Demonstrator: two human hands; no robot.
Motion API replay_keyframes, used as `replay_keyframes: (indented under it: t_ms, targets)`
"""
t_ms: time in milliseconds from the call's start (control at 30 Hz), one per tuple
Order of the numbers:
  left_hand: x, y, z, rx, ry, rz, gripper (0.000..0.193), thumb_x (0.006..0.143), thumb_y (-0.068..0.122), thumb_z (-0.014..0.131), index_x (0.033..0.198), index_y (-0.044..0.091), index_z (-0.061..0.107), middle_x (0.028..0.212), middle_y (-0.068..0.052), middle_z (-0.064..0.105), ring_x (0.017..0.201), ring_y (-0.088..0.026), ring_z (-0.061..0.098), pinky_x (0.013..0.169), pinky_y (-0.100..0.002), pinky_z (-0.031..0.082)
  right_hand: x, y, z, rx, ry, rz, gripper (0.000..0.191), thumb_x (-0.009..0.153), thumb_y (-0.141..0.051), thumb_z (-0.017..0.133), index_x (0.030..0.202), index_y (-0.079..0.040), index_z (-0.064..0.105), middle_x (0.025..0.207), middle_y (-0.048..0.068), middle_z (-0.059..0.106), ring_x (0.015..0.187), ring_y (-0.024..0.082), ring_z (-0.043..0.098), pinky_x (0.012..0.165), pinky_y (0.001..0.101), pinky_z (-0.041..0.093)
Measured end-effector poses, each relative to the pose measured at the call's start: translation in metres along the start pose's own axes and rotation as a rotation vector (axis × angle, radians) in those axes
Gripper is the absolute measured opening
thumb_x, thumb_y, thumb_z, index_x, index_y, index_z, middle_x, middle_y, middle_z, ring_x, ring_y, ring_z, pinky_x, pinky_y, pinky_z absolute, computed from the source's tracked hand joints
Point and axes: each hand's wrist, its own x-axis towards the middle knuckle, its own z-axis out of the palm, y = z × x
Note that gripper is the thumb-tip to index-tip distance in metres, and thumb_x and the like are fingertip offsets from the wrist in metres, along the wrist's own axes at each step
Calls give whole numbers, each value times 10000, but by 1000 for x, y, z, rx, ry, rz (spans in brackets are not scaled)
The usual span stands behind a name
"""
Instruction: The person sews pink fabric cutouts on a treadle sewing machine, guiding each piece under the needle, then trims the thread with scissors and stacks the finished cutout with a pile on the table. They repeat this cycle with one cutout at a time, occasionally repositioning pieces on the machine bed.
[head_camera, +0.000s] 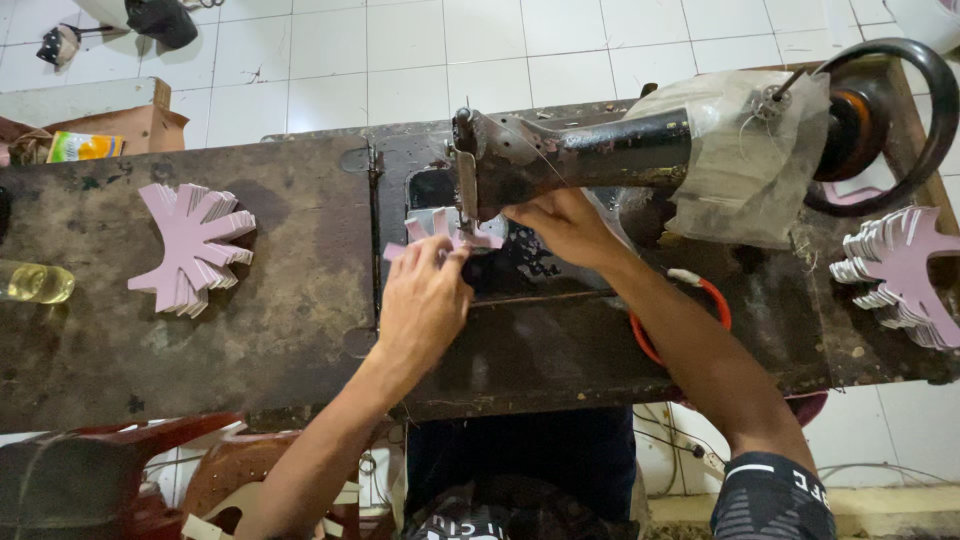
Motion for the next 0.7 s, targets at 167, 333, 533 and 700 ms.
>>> replay_keyframes:
  t_ms: [167,333,533,700]
  targets:
    - [6,-15,7,42,-5,-9,433,745,77,708,1174,66,654,1202,-132,633,1146,-326,593,975,-447,464,0,6,-5,-9,-29,-131,249,1048,-192,673,933,8,767,643,-10,510,593,76,422,533,298,326]
    - [15,-35,24,8,52,5,371,862,19,646,1232,41,626,1256,-119,665,1218,-293,615,1043,-424,461,0,0,0,87,-42,-110,175,1053,-118,667,1165,14,647,912,56,556,844,124,498,747,312,395]
    - [27,-51,30,-78,5,43,414,879,53,630,1292,32,646,1394,-135,658,1358,-296,572,1143,-445,406,3,-5,4,393,-78,-224,513,1005,21,620,1487,28,446,1352,100,641,1223,172,606,1048,346,508]
    - [25,-45,20,-229,-30,8,466,945,273,720,1311,-6,643,1428,-197,602,1387,-376,504,1172,-524,323,2,-18,5,412,-88,-294,491,984,15,604,1454,17,460,1387,70,612,1264,165,588,1092,354,484]
